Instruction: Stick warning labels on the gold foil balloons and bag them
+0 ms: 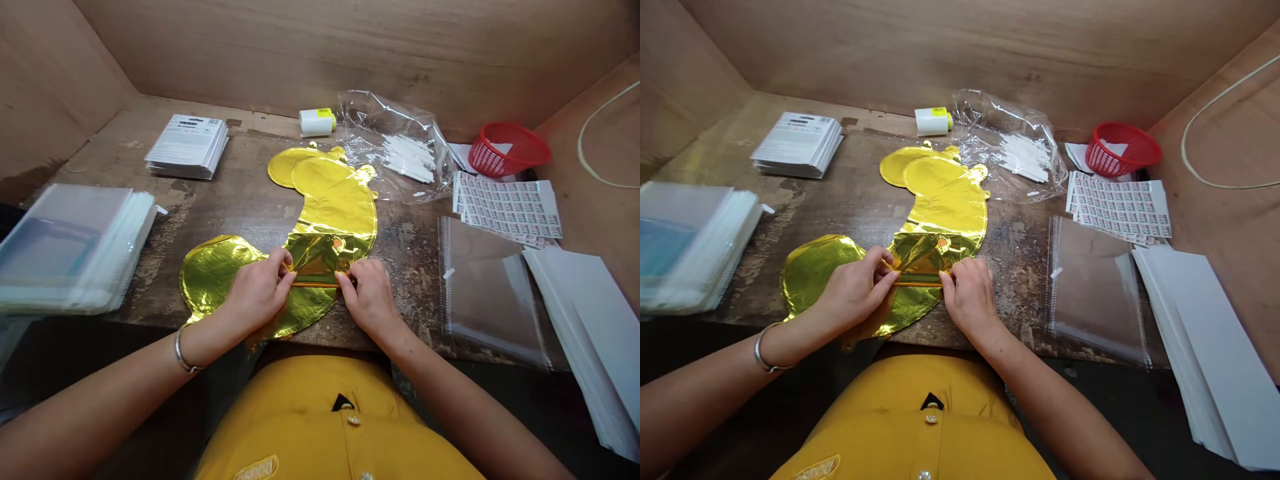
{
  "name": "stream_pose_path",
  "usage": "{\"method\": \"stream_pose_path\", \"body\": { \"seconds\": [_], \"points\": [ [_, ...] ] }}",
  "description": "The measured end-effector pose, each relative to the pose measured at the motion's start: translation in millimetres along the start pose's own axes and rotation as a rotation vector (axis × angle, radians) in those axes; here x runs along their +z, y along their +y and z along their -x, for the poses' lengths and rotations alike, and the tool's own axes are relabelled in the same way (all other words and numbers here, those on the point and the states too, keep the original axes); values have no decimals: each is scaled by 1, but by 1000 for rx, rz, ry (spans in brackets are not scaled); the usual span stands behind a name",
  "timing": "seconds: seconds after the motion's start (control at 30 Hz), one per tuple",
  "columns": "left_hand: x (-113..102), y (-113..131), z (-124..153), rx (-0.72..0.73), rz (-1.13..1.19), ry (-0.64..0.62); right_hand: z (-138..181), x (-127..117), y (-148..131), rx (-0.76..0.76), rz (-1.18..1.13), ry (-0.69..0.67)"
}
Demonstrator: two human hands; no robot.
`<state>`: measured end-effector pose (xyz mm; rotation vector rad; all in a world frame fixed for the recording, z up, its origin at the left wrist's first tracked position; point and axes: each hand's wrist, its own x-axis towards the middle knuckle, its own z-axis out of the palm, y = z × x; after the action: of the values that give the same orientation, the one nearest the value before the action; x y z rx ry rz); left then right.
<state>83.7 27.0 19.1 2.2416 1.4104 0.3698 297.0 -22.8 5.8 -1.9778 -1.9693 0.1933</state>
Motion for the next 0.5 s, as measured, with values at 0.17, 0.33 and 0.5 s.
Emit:
{"method": "stream_pose_path", "body": {
  "seconds": [0.17, 0.33, 0.5],
  "points": [
    [-2, 4, -7, 79, -126, -75, -3, 2, -7, -2, 208, -29],
    [-15, 8, -12, 206, -374, -85, -8, 0, -11, -1, 285, -88],
    [-13, -5, -17, 808, -385, -147, -12, 1, -7, -15, 282, -90]
  ]
}}
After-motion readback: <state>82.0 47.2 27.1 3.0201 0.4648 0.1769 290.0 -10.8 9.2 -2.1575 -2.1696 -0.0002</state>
